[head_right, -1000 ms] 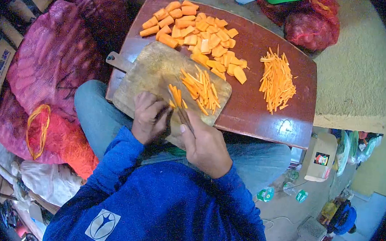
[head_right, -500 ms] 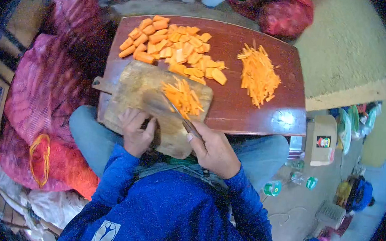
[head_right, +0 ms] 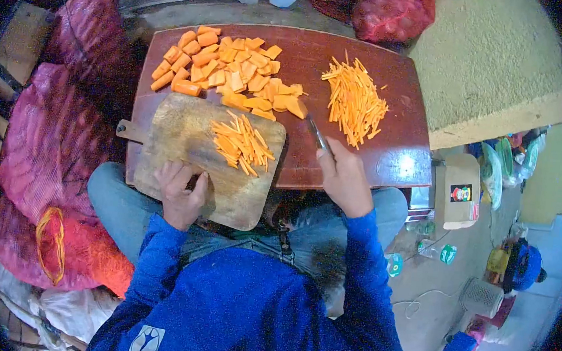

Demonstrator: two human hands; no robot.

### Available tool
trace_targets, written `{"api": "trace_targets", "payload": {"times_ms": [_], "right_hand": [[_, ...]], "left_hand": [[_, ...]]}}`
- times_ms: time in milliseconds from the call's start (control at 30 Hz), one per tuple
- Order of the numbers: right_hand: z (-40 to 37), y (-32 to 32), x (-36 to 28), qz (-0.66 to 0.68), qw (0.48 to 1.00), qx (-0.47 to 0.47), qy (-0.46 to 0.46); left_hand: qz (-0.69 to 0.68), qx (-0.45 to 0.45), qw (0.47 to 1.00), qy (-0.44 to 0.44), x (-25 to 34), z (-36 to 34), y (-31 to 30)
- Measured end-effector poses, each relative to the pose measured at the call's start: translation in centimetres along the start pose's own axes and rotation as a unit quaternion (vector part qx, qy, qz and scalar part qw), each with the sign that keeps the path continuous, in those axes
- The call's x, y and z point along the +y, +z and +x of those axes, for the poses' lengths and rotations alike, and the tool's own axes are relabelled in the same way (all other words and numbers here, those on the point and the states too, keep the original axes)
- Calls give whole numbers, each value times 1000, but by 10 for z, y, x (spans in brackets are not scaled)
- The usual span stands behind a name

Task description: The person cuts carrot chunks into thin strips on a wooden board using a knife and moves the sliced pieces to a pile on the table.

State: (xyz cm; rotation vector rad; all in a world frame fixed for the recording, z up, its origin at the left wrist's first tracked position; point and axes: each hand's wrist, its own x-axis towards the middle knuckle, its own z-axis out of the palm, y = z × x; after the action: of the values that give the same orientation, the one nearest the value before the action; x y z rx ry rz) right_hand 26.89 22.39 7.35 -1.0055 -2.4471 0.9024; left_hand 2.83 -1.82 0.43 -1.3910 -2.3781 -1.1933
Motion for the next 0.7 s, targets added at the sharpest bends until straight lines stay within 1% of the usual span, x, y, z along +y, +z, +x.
{"api": "trace_targets", "payload": {"times_ms": [67,100,133,200,233,267,333,367,433,467,533,600,667,700], "right_hand": [[-5,-10,-21,68,994,-16,83],[-9,-13,-31,90,992,-10,87],[-12,-16,-41,93,992,-13,86],[-20,-22,-62,57,997,-8,43],[-25,-22,-73,86,994,-39,59],[-31,-19,-83,87,994,-44,57],[-41,-9,-99,87,990,-112,3],[-48,-1,-104,90,989,-116,0],[-61,15,-109,135,975,-177,1],[-65,23,-109,136,974,-179,1],[-72,34,-108,166,966,-196,8],[-75,32,-110,170,966,-195,0],[-76,24,-114,149,958,-245,31],[-77,22,-112,148,957,-246,32]], "left_hand": [[2,-5,1000,-5,1,-3,-1],[0,-4,1000,-3,2,-2,-1],[-2,-2,1000,1,3,0,-1],[-17,-2,1000,1,1,-1,0],[-36,-1,999,3,0,-1,0],[-32,1,999,-1,1,-1,0],[-43,38,998,26,4,0,-2],[-38,38,998,23,6,0,-3],[-34,63,996,48,8,1,-4],[-33,62,996,47,6,0,-5],[12,0,999,51,3,-2,-2],[22,-14,998,55,4,-1,-2],[33,-29,997,58,2,-1,-3],[30,-34,997,61,0,-1,-2]]}}
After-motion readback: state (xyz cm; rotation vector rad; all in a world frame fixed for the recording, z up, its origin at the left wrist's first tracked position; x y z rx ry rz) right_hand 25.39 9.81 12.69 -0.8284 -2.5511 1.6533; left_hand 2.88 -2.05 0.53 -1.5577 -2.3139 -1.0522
